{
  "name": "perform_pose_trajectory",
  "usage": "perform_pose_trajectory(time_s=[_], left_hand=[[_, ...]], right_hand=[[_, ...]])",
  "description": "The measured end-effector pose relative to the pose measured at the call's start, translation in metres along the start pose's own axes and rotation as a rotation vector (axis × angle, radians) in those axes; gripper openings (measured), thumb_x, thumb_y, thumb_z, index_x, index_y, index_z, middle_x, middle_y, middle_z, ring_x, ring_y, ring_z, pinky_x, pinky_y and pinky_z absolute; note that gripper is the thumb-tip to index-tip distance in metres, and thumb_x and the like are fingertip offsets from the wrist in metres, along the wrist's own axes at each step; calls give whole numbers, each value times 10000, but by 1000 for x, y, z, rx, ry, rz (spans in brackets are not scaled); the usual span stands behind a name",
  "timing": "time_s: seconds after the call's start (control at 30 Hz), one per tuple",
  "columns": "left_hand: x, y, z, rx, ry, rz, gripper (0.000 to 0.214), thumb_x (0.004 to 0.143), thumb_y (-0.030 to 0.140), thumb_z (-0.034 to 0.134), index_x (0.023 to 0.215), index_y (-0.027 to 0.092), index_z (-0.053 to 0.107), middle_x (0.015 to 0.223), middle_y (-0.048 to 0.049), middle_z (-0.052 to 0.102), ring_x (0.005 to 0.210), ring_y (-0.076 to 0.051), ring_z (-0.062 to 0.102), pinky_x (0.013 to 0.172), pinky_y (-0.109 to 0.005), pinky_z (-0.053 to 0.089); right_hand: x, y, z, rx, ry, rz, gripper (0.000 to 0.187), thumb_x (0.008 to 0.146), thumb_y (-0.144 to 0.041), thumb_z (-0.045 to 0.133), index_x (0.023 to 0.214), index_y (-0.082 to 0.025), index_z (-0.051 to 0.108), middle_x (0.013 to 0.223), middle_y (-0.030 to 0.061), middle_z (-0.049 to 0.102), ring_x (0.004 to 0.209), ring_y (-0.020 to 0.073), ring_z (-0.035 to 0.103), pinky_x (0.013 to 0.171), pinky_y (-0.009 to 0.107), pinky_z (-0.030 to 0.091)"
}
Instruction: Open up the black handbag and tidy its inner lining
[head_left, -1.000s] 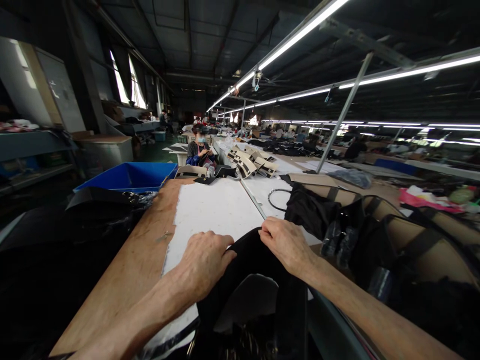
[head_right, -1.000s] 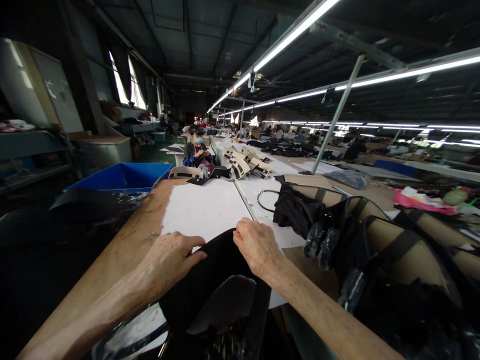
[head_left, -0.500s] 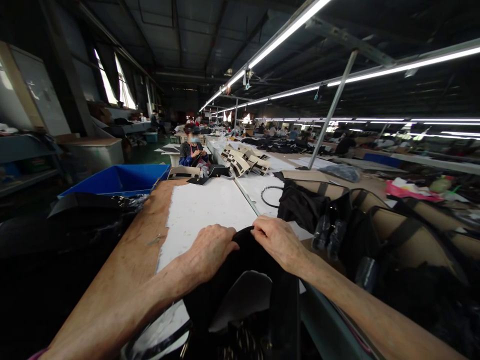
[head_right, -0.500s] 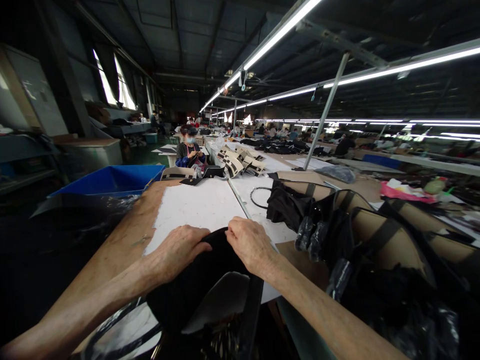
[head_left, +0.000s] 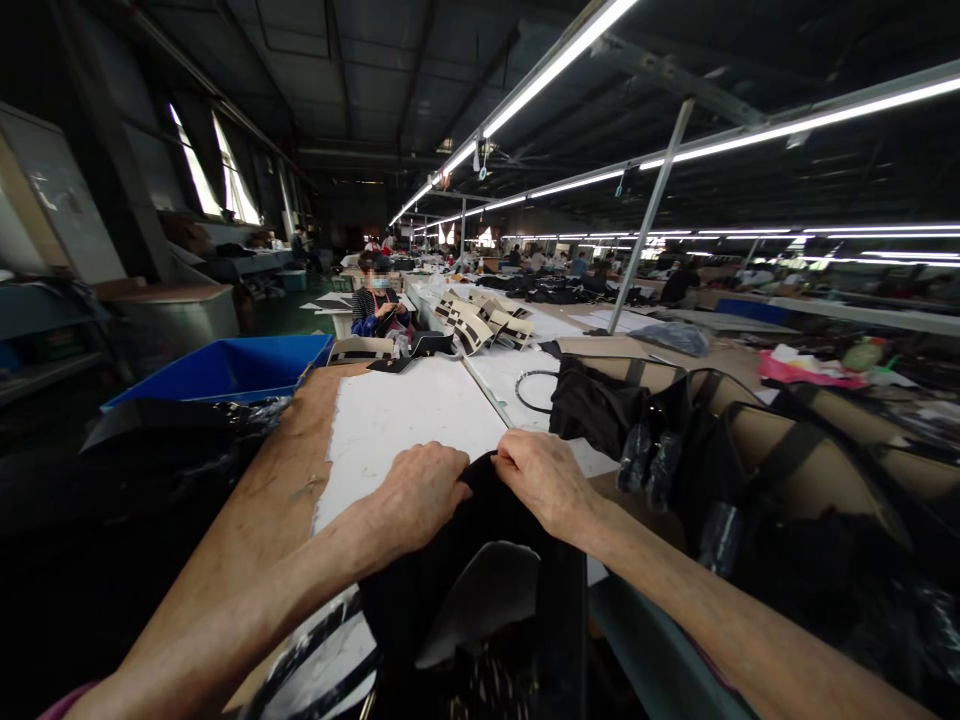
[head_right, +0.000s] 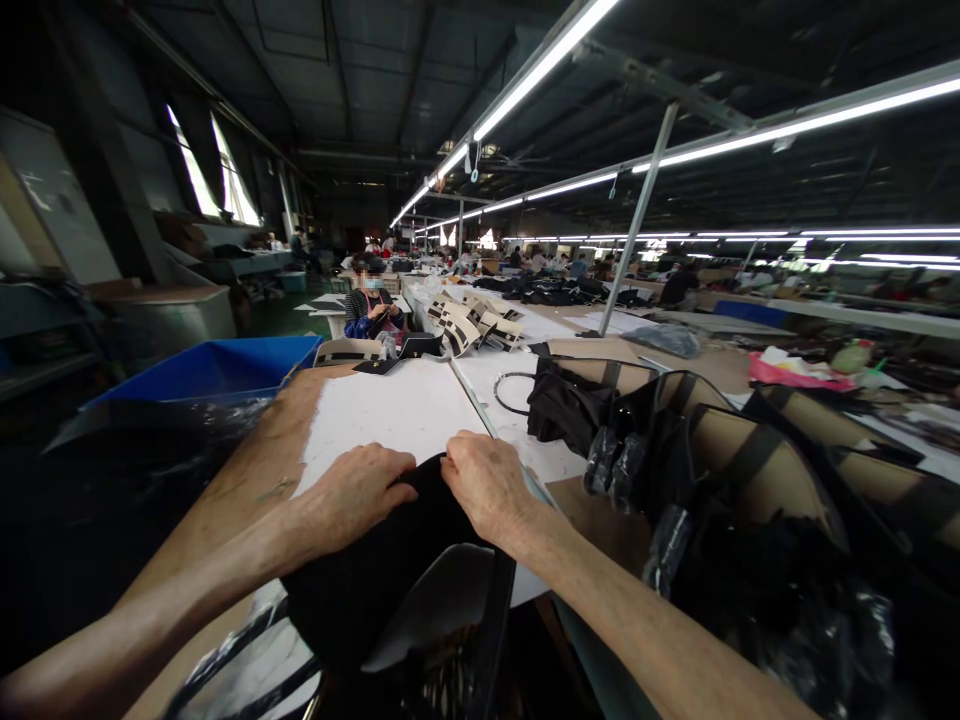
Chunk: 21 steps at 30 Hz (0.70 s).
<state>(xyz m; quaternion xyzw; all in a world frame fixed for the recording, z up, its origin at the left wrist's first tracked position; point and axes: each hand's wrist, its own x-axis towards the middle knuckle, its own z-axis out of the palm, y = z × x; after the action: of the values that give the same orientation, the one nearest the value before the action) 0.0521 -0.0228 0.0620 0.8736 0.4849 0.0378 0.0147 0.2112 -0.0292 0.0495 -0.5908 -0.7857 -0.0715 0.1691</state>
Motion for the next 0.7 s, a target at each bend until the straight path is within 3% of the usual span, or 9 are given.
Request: perform_pose_trajectory(time_s=[0.23,0.4,0.47,0.57,0.7], left_hand=[[34,13,8,-30,29,84,193,751,236,433,819,184,606,818,-65,648,770,-209,602,655,-282,446],[30,10,11,-96,46,105,218,761,194,396,828,187,603,755,-53,633,726,-191,592,631,-261,435],[27,9,8,-114,41,101,211,764,206,402,812,181,606,742,-55,630,722,-190,588,637,-261,431],[27,9,5,-145,33,110,200,766,247,431,785,175,616,743,-56,633,730,-189,582,644,-253,423],[32,8,6,-254,18,167,184,733,289,495,787,189,640,734,-27,642,721,-169,569,634,-224,404]], right_hand=[[-2,9,-1,142,-26,-37,86,747,-155,489,667,-181,507,720,-3,577,690,127,522,612,225,322],[-17,18,-11,318,5,-133,135,725,-144,546,657,-186,436,975,4,551,801,128,527,670,234,356],[-27,21,-13,307,13,-15,169,694,-171,591,797,-201,460,991,16,548,794,146,532,673,258,367],[-42,26,-14,317,-12,253,407,671,-222,611,1031,-218,422,975,32,563,823,181,541,674,277,379],[-50,31,-18,393,-130,298,293,700,-247,567,988,-217,524,908,27,596,814,188,545,643,255,373]])
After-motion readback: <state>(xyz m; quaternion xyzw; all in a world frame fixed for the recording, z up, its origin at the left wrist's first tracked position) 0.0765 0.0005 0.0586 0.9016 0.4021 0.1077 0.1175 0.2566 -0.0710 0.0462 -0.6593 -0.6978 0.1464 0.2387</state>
